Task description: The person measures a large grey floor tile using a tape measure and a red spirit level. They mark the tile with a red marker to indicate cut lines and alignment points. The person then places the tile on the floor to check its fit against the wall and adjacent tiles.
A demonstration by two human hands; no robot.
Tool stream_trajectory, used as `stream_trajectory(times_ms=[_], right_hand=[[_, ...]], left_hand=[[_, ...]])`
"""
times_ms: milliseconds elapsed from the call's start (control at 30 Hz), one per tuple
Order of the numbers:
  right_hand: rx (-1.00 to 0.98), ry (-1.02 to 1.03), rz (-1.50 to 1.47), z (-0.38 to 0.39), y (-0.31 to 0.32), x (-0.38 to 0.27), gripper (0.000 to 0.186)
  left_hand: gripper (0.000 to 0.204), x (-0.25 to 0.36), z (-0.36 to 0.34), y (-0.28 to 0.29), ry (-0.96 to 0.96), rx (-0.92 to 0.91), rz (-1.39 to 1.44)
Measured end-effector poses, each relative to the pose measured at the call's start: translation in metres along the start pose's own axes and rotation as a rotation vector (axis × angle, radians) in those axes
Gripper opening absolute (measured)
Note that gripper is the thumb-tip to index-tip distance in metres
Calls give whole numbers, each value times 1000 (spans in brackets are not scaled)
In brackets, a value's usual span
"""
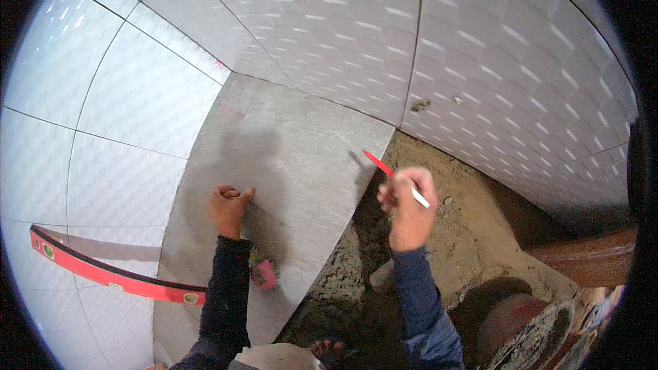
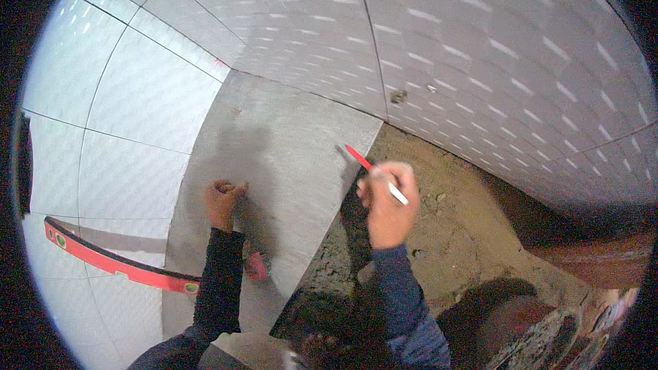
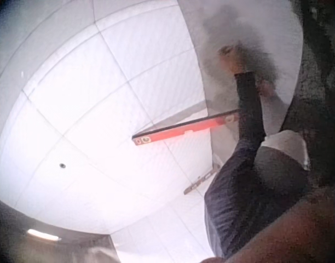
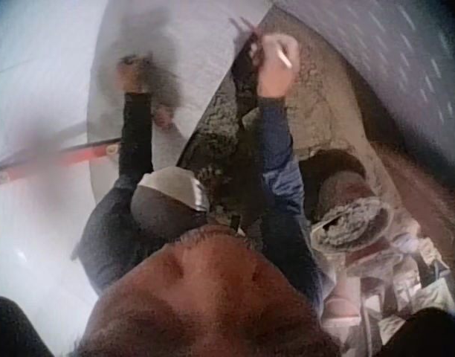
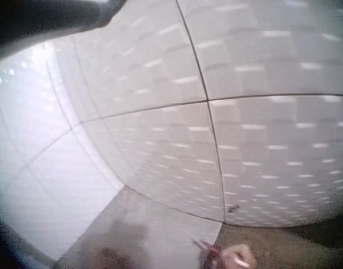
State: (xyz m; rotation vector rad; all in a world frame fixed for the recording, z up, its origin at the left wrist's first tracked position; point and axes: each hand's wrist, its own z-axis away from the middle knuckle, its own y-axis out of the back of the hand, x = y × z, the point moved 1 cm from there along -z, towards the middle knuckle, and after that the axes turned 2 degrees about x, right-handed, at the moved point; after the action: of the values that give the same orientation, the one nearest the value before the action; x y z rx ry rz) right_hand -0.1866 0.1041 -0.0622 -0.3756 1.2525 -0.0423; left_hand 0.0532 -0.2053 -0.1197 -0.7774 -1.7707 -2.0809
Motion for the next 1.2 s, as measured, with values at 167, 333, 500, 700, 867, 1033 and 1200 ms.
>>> stream_trajectory(times_ms=[167, 333, 500, 700, 867, 1033, 1200], right_hand=[[-51, 321, 245, -41, -97, 46, 22], [-103, 365, 583, -61, -152, 74, 32], [-71, 413, 627, -72, -178, 76, 30], [-104, 373, 675, -80, -188, 76, 30], [-119, 332, 738, -83, -199, 80, 32], [-106, 413, 719, -84, -200, 84, 32], [-134, 434, 764, -84, -198, 85, 33]], left_hand=[[59, 18, 11, -2, -43, 49, 17], [59, 27, 17, -3, -61, 93, 3], [56, 27, 18, 0, -57, 98, 21], [49, 29, 19, 1, -64, 118, 58], [53, 32, 22, 2, -35, 105, 59], [57, 21, 16, 0, -38, 83, 128], [54, 13, 14, -7, -97, 93, 97]])
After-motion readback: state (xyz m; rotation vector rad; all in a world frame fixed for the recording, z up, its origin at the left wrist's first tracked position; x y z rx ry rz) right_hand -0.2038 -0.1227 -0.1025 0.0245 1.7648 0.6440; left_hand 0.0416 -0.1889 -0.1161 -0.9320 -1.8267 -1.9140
